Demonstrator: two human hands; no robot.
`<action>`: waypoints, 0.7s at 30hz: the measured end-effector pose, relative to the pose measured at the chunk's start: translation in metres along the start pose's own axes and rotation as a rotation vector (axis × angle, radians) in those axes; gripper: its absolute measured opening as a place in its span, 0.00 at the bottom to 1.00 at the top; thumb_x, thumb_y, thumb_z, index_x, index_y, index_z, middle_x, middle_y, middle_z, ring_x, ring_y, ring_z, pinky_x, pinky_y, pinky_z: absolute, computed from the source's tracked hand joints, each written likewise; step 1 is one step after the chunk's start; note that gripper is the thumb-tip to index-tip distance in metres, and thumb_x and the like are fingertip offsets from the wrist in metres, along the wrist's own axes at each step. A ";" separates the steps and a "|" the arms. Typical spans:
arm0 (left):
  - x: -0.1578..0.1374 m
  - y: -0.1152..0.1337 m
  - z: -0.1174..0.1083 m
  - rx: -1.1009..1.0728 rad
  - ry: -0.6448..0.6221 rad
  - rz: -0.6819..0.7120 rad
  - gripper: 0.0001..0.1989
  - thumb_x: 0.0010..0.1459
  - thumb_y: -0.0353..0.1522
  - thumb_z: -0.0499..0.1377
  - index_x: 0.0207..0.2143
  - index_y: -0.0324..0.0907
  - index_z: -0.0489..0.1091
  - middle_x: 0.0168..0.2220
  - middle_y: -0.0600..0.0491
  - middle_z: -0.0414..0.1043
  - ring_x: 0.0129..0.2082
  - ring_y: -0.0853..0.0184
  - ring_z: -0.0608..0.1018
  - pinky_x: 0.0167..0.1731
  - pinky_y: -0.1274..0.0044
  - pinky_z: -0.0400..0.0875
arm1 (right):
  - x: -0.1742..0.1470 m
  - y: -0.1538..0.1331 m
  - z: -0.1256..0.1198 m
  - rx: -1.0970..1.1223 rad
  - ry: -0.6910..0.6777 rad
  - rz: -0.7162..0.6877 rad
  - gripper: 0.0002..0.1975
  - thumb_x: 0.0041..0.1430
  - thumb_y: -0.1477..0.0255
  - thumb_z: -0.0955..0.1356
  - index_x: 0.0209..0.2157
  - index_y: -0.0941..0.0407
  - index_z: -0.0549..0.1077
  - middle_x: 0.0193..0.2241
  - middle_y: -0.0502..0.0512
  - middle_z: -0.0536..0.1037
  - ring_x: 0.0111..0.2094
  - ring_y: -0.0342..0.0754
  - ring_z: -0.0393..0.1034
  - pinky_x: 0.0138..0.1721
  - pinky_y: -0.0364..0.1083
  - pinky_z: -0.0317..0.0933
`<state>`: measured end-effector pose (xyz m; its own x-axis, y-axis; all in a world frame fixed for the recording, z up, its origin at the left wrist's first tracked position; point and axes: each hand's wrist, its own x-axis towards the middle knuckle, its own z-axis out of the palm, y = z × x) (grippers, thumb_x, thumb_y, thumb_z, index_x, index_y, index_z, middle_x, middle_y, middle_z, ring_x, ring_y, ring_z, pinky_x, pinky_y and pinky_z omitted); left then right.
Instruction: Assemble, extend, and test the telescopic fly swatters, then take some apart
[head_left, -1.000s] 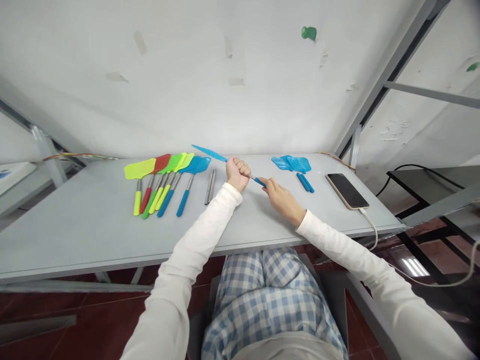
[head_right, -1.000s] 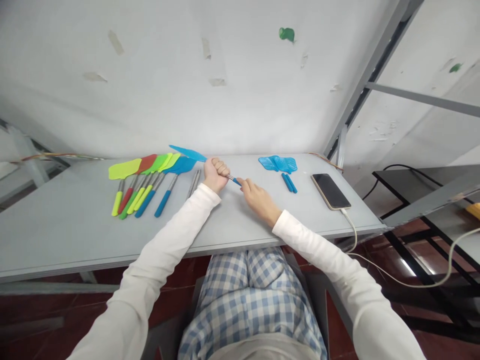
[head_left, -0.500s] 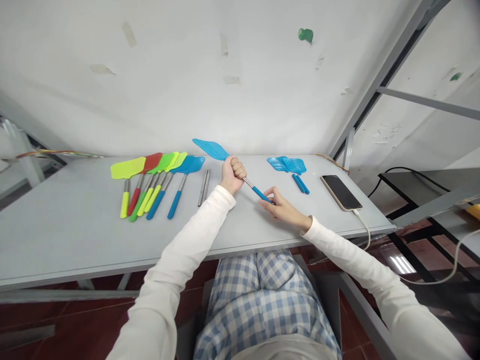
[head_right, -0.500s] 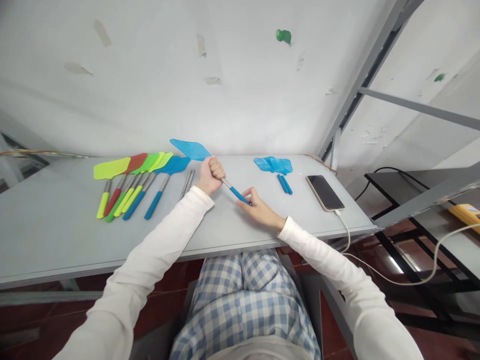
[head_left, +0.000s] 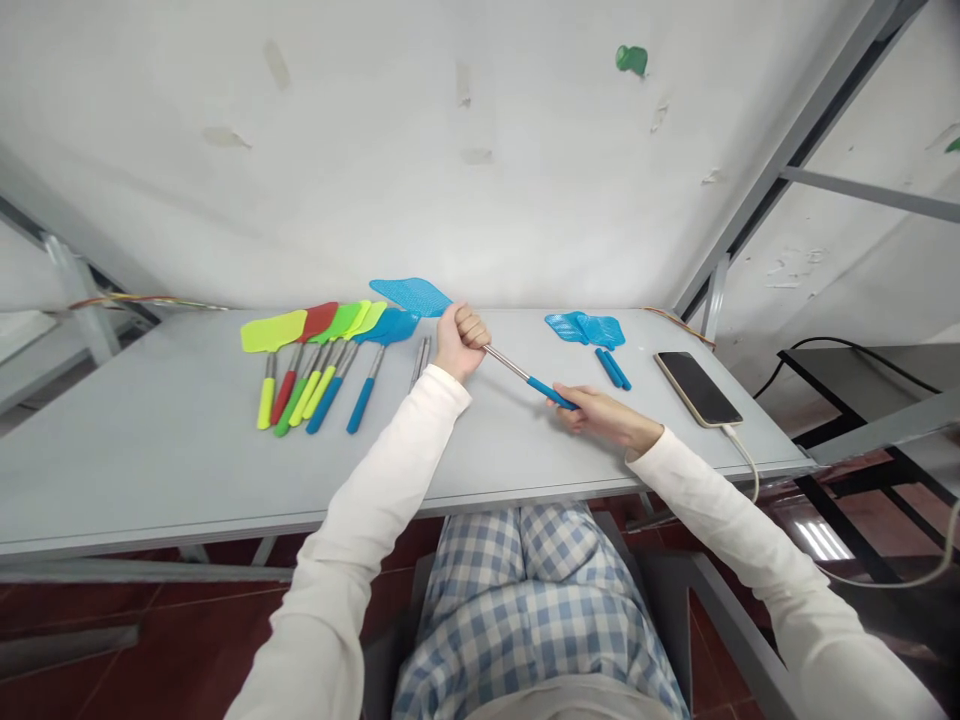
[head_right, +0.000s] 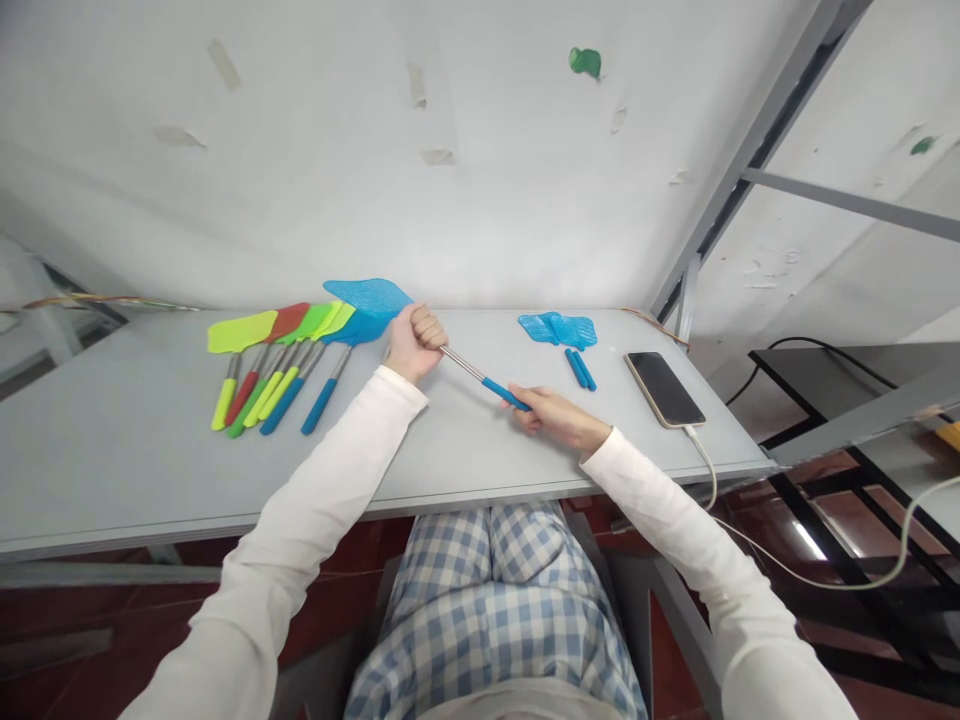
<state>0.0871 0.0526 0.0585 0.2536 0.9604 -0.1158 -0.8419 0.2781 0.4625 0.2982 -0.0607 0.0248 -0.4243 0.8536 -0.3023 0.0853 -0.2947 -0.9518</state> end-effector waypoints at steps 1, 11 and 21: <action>-0.001 -0.001 0.001 0.002 -0.006 -0.009 0.22 0.62 0.28 0.46 0.19 0.43 0.36 0.13 0.63 0.31 0.10 0.77 0.43 0.09 0.82 0.40 | -0.001 0.000 -0.004 -0.072 0.026 -0.019 0.22 0.60 0.52 0.62 0.36 0.58 0.69 0.16 0.40 0.50 0.20 0.38 0.42 0.24 0.42 0.46; -0.002 0.032 0.001 -0.011 -0.020 0.093 0.22 0.66 0.32 0.44 0.20 0.43 0.36 0.12 0.63 0.34 0.09 0.79 0.45 0.08 0.84 0.40 | -0.028 -0.010 -0.040 -0.653 0.109 -0.133 0.25 0.59 0.49 0.60 0.32 0.57 0.72 0.27 0.51 0.69 0.30 0.44 0.60 0.36 0.46 0.55; -0.010 0.008 0.005 0.165 -0.161 -0.500 0.16 0.63 0.32 0.49 0.22 0.43 0.50 0.15 0.65 0.39 0.09 0.80 0.49 0.07 0.86 0.37 | 0.029 0.009 -0.059 -1.310 0.784 -0.056 0.13 0.59 0.71 0.63 0.44 0.62 0.67 0.33 0.64 0.75 0.36 0.55 0.69 0.38 0.49 0.57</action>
<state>0.0800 0.0452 0.0677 0.6843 0.6930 -0.2271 -0.5171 0.6807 0.5190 0.3394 -0.0130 0.0046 0.0795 0.9795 0.1849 0.9769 -0.0396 -0.2102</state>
